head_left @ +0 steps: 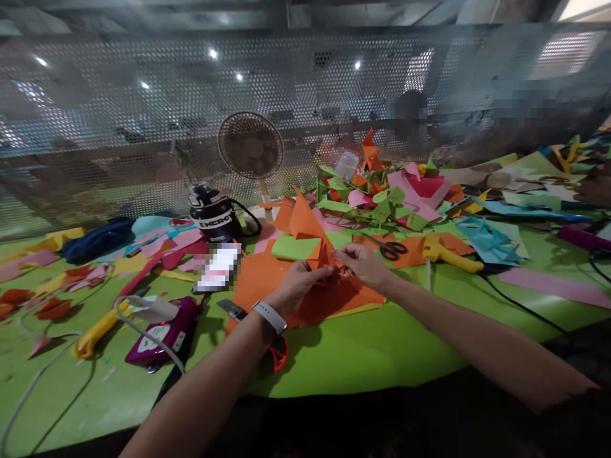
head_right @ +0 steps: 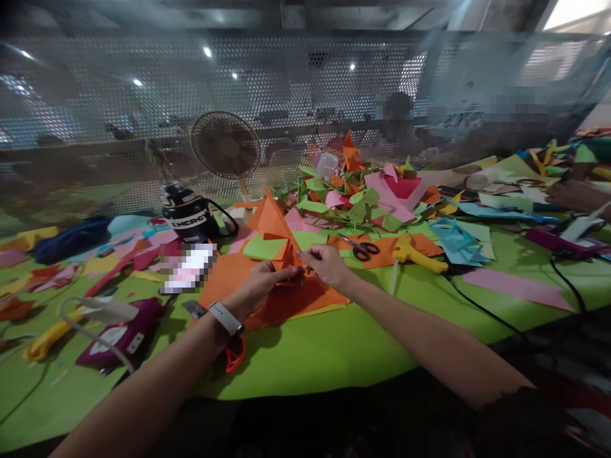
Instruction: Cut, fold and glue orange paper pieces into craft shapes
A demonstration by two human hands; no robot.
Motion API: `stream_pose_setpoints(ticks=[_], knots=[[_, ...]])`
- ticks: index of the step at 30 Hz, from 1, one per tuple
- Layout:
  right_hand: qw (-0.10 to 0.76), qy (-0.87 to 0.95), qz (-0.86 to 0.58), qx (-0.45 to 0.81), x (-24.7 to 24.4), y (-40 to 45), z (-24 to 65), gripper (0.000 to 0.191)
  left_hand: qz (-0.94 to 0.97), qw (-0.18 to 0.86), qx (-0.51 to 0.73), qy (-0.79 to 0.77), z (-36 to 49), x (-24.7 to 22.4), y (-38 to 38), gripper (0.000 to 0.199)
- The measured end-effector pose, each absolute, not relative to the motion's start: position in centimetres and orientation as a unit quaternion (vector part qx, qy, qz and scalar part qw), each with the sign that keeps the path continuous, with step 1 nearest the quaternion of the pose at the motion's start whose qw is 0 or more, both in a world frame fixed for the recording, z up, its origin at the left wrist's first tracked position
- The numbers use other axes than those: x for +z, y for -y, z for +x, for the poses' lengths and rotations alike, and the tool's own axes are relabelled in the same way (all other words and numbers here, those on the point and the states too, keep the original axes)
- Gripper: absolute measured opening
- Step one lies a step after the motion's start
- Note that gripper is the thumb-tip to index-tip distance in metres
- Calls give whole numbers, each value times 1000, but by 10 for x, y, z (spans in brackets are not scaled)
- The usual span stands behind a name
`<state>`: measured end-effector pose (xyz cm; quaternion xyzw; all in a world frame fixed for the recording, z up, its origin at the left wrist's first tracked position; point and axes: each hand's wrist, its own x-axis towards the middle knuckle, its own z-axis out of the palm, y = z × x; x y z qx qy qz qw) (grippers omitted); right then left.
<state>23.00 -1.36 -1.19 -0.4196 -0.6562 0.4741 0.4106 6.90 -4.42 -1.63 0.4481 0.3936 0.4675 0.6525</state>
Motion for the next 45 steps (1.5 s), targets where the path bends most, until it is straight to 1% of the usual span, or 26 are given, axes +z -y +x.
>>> stream_pose_setpoints(ticks=[5,9,12,18,22,26,29,35,40,43,45], knots=[[430,652,-431,452,-13,13,230,47,472,646,442,-405,66,-15,44,27],[469,637,-440,425,-11,3,241,46,485,634,443,-408,62,-16,46,17],[495,610,-448,428,-8,-3,248,47,490,628,454,-401,61,-18,45,14],[469,629,-420,456,-9,4,239,46,447,659,455,-399,65,-16,44,26],[451,627,-416,480,-11,7,234,45,437,657,465,-400,66,-15,45,25],[407,626,-419,516,-10,5,237,46,428,648,481,-407,65,-14,44,26],[386,640,-405,526,-10,5,238,42,426,643,488,-408,64,-15,43,26],[379,624,-390,561,-9,7,238,36,436,644,486,-398,63,-18,41,32],[368,595,-394,596,-7,3,243,34,492,641,439,-393,64,-17,44,36],[388,574,-385,610,-4,0,245,34,532,644,384,-394,64,-15,46,35],[420,543,-384,618,-2,-2,247,37,532,644,381,-397,63,-14,47,33]])
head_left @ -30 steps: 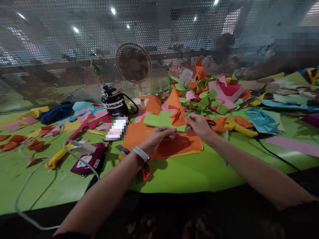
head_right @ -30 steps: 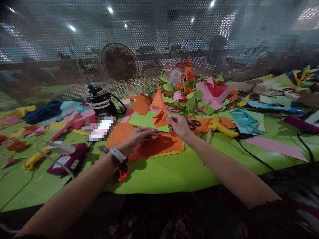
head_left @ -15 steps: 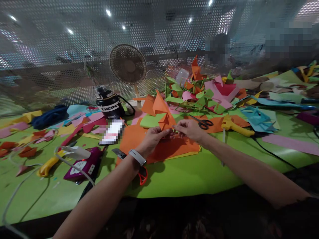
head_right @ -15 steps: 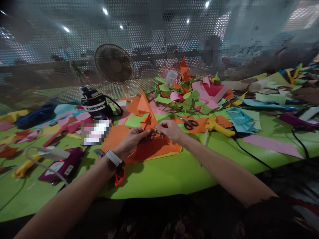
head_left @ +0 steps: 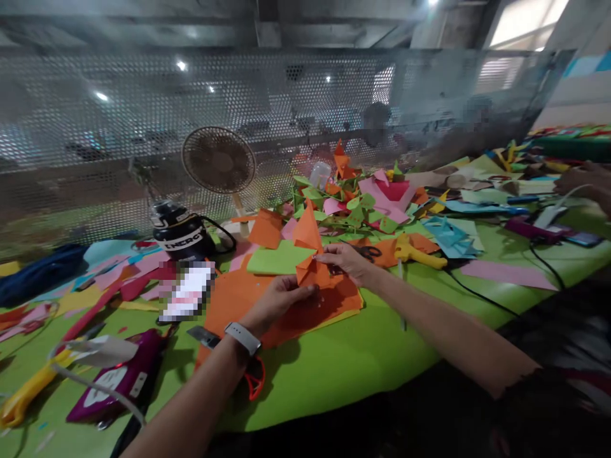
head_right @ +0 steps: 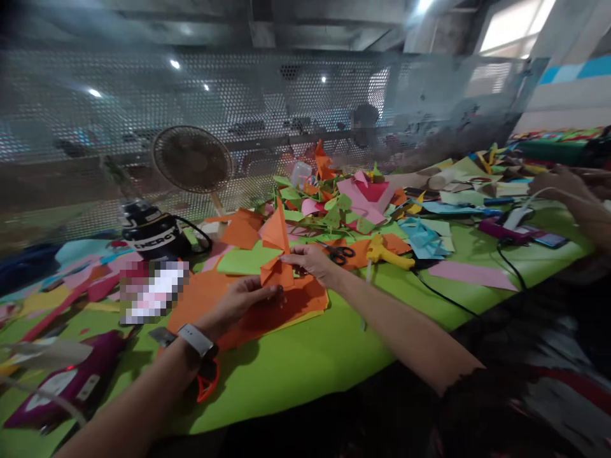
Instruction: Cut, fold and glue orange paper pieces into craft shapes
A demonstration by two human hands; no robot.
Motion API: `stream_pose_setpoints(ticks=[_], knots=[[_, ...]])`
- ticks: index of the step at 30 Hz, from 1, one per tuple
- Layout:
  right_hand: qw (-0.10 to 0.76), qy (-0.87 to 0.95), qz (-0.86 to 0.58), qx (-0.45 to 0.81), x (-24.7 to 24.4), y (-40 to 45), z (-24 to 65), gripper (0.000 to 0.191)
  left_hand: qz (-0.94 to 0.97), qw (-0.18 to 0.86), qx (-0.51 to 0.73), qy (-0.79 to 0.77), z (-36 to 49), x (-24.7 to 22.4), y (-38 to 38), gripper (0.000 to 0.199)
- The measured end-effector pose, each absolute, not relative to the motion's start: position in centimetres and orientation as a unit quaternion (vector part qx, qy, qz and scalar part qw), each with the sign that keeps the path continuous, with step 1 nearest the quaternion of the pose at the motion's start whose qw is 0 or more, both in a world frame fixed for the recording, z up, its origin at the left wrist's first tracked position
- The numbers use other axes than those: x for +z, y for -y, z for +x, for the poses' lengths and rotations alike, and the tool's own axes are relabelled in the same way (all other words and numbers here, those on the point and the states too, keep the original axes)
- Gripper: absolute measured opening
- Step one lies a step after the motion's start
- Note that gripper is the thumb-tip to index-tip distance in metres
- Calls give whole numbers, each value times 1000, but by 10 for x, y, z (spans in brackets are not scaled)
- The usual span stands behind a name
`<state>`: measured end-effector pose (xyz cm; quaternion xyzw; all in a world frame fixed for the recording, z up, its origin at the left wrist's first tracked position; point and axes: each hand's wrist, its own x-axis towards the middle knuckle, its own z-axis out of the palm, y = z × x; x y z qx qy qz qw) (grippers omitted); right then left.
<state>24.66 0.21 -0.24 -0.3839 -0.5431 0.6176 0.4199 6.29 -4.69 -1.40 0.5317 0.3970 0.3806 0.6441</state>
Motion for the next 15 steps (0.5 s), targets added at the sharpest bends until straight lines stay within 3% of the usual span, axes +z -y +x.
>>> stream_pose_setpoints(ticks=[9,15], knots=[[466,462,-387,648,-6,-7,243,33,447,583,525,-430,57,-15,40,32],[454,459,-374,666,-11,0,234,30,446,618,463,-452,62,-18,40,38]])
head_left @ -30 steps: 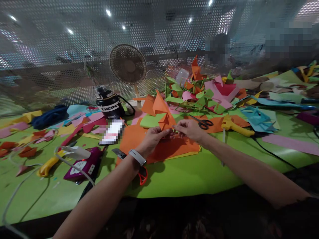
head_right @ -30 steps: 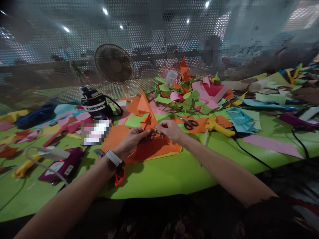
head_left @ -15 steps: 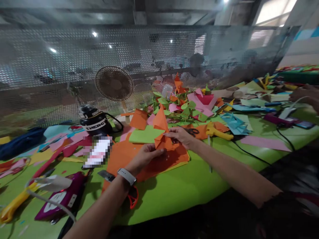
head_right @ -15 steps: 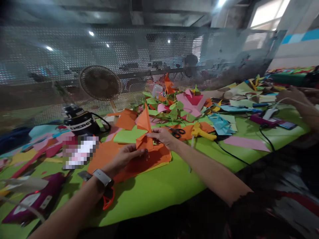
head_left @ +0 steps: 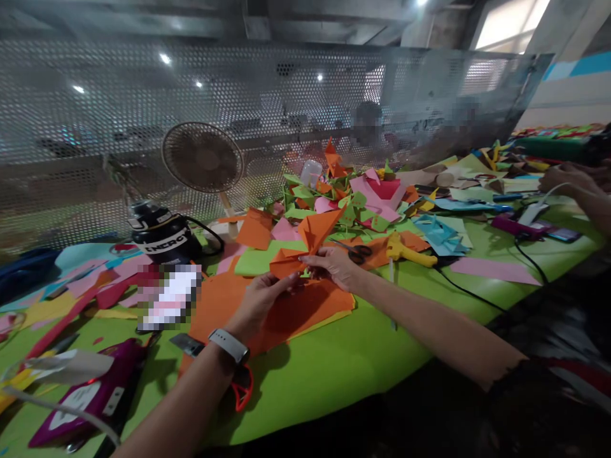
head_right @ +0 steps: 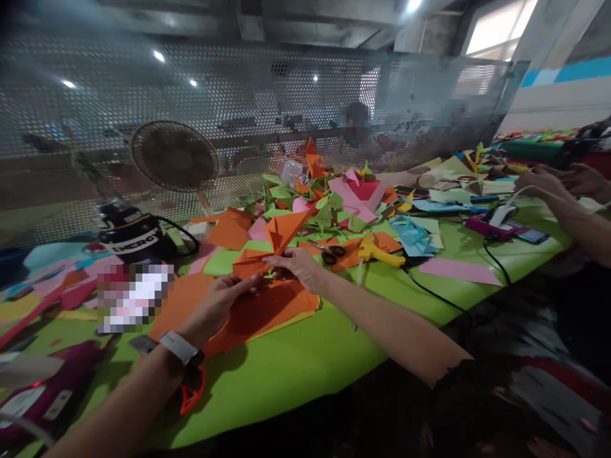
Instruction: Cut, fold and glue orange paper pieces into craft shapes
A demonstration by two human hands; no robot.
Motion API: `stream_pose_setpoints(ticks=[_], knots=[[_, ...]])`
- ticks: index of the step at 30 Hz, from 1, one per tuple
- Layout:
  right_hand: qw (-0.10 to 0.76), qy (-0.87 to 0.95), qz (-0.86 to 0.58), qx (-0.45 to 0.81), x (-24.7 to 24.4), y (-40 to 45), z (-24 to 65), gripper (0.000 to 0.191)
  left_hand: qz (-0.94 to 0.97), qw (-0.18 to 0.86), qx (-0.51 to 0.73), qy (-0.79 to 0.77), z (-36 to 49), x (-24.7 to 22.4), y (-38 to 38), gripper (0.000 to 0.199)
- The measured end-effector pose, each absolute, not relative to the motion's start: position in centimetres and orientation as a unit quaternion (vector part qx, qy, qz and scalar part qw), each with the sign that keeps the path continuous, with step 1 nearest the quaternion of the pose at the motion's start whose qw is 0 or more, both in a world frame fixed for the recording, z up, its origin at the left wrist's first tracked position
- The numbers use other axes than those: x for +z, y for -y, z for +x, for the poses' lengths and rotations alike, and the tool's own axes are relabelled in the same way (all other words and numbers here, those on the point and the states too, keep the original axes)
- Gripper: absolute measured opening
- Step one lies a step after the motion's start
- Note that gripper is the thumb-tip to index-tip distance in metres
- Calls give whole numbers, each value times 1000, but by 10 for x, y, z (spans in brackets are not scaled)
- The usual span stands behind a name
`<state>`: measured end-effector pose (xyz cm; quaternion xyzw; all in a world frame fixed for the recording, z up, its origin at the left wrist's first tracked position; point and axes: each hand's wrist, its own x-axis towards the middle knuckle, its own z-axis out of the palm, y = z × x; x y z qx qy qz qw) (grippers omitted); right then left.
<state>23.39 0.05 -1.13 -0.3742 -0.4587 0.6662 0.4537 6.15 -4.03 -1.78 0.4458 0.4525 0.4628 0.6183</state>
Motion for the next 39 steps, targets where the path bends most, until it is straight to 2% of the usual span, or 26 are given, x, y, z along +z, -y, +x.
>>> stream_pose_setpoints(ticks=[3,12,19,24,29,34,39], knots=[[470,451,-379,657,-10,-3,236,30,461,615,456,-448,61,-16,40,36],[537,390,-380,644,4,-7,247,23,374,615,548,-425,52,-7,37,34],[594,334,-394,617,9,-12,255,24,308,602,619,-399,46,-10,26,17],[565,326,-398,646,6,-5,248,17,244,593,658,-395,47,-11,22,7],[486,340,-357,722,3,8,235,27,264,651,602,-380,57,-10,28,8],[390,386,-347,761,0,14,229,31,255,636,634,-357,58,-14,26,15],[489,419,-426,636,-3,-1,243,23,234,616,663,-357,47,-5,23,16]])
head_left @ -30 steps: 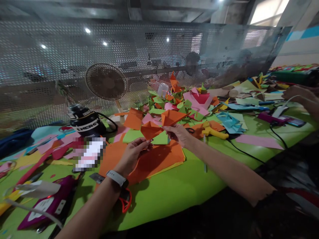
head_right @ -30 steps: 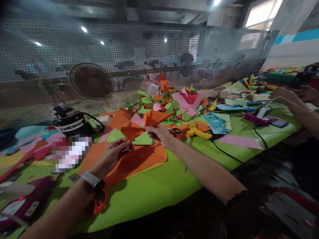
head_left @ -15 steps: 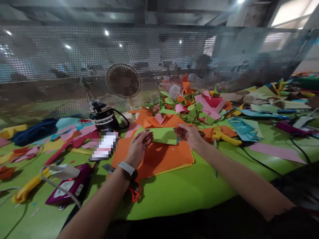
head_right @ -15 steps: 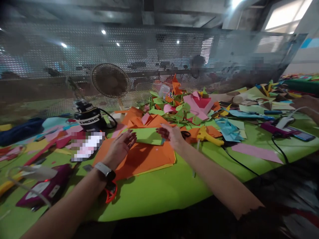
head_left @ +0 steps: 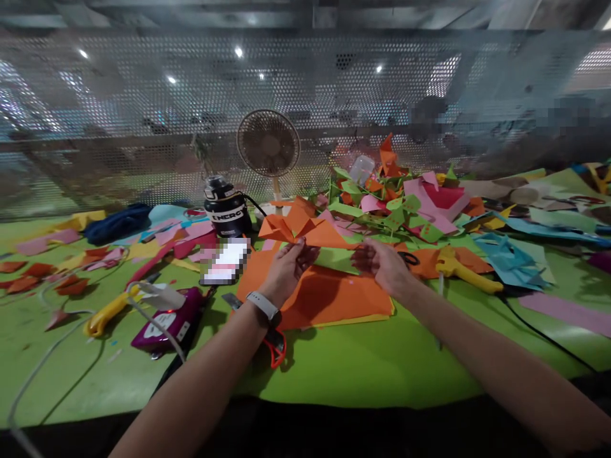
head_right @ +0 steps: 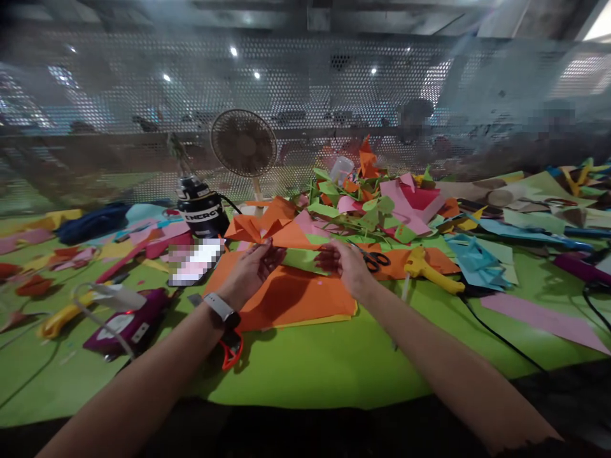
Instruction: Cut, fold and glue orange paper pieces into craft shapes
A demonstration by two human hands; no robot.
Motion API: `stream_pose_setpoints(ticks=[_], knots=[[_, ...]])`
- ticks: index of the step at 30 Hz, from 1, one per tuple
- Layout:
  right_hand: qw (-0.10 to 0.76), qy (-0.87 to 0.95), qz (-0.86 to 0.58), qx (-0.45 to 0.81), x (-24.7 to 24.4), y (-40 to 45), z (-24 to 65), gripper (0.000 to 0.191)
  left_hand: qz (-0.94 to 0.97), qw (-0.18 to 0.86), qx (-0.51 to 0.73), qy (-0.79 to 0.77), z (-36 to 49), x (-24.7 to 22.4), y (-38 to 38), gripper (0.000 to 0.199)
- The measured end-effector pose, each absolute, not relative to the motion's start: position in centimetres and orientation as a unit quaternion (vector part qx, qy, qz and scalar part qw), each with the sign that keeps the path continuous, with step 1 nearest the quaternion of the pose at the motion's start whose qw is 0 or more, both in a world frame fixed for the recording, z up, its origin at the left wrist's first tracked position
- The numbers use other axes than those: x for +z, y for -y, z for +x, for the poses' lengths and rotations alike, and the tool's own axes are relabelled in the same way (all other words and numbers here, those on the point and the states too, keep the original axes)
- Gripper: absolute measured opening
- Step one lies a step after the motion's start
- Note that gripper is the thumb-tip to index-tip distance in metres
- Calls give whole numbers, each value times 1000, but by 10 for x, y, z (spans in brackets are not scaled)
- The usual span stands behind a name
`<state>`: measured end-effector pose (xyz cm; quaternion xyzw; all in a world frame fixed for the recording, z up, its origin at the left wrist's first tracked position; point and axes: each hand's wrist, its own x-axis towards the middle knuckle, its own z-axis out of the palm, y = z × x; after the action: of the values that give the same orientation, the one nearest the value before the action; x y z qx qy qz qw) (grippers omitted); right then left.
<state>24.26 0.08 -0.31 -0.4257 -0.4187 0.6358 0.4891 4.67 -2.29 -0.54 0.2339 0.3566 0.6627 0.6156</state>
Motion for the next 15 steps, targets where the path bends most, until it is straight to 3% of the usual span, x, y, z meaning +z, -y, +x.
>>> stream_pose_setpoints(ticks=[2,4,6,8,11,15], knots=[[539,488,-428,536,-1,-5,251,14,252,633,626,-381,40,-1,23,15],[548,617,-385,413,2,-4,257,30,285,661,565,-403,35,2,24,11],[497,751,-316,299,5,2,258,52,319,685,509,-413,30,2,25,8],[427,835,-262,228,6,10,254,60,343,701,472,-411,28,1,25,8],[361,883,-223,201,4,19,248,62,365,721,430,-403,28,-3,25,11],[335,894,-205,216,4,22,247,53,368,718,427,-408,31,-2,26,13]])
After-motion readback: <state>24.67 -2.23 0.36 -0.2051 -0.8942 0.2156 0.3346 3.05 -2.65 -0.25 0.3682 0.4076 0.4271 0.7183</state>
